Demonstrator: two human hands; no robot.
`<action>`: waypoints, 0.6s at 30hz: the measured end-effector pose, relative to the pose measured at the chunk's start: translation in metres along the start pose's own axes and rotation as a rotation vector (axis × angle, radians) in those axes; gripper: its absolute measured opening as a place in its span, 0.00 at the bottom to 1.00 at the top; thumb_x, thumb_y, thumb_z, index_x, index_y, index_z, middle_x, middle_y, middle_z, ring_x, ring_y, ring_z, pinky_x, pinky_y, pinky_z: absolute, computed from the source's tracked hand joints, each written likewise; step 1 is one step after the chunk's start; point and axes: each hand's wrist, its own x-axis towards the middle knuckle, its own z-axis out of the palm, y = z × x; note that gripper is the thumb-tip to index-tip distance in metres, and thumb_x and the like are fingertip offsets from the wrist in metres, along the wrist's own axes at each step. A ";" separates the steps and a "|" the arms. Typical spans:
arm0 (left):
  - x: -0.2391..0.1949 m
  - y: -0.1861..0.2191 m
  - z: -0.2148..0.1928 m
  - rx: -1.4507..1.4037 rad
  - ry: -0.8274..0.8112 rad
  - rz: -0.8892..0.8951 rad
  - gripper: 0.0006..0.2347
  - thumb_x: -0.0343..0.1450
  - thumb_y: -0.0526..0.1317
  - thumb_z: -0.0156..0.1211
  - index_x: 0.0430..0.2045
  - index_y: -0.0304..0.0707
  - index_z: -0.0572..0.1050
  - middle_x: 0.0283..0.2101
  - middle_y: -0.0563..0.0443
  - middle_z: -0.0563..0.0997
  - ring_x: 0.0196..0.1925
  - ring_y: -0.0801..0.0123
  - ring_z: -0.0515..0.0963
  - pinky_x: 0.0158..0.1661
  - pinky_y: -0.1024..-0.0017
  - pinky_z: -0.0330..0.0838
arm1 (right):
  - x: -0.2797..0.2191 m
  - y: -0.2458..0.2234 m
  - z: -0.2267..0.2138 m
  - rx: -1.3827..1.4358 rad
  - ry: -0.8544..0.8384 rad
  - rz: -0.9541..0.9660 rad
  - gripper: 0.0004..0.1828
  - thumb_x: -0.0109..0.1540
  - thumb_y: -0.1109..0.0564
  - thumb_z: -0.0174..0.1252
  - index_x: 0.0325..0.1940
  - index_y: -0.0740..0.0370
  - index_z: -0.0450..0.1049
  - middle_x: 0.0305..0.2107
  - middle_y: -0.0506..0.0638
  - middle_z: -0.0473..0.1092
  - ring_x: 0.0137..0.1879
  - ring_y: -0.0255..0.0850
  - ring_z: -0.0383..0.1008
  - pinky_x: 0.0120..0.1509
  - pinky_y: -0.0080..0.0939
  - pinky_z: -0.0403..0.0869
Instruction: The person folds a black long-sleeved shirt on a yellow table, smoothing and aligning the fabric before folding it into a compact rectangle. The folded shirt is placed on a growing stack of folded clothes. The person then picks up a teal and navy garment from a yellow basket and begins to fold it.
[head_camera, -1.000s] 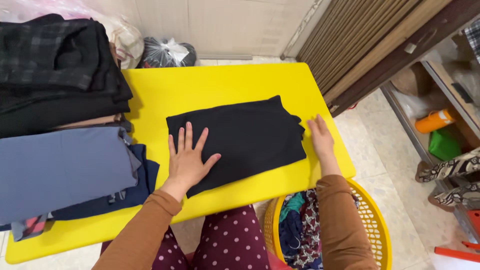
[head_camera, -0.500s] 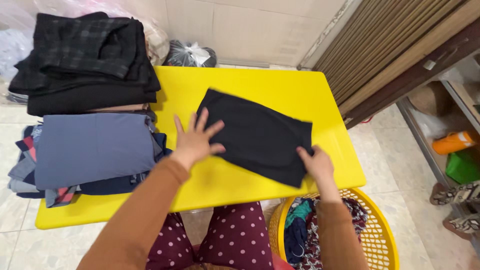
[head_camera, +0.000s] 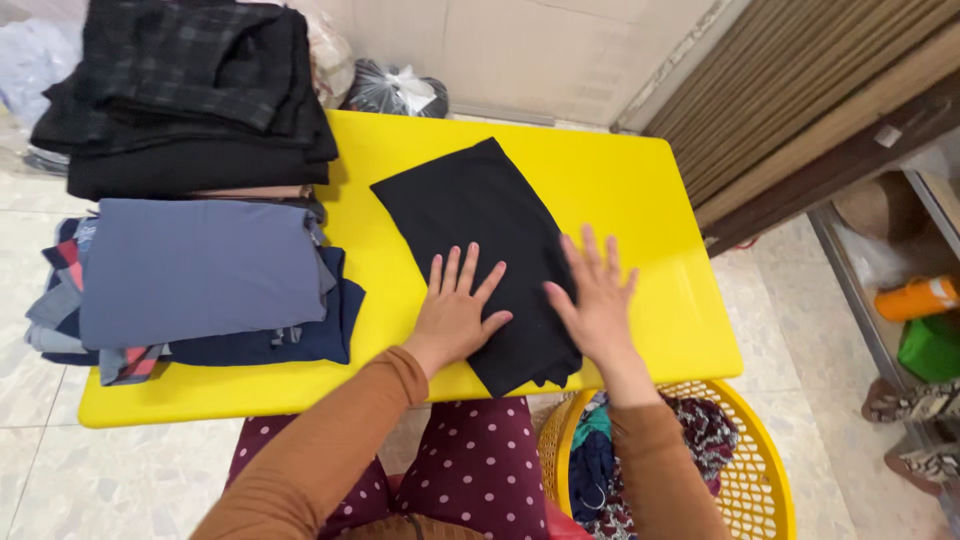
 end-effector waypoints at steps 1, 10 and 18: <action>-0.002 -0.001 0.000 0.026 -0.006 0.001 0.33 0.71 0.62 0.51 0.70 0.50 0.59 0.74 0.31 0.50 0.75 0.35 0.49 0.70 0.43 0.36 | 0.012 -0.011 0.012 0.018 -0.037 -0.034 0.38 0.63 0.40 0.58 0.77 0.44 0.57 0.76 0.51 0.48 0.80 0.59 0.41 0.72 0.80 0.39; -0.003 -0.008 0.011 0.044 -0.009 -0.009 0.36 0.71 0.62 0.51 0.70 0.37 0.58 0.74 0.29 0.53 0.76 0.39 0.49 0.71 0.46 0.36 | 0.008 0.063 0.049 -0.005 -0.290 0.165 0.34 0.68 0.35 0.48 0.77 0.37 0.54 0.76 0.38 0.52 0.84 0.41 0.44 0.80 0.78 0.35; -0.004 -0.009 0.006 -0.003 0.029 0.011 0.34 0.73 0.61 0.50 0.71 0.42 0.57 0.74 0.30 0.53 0.76 0.39 0.50 0.71 0.46 0.36 | -0.057 0.135 0.014 0.164 -0.007 0.254 0.40 0.63 0.46 0.49 0.81 0.46 0.51 0.78 0.51 0.47 0.82 0.51 0.45 0.79 0.77 0.48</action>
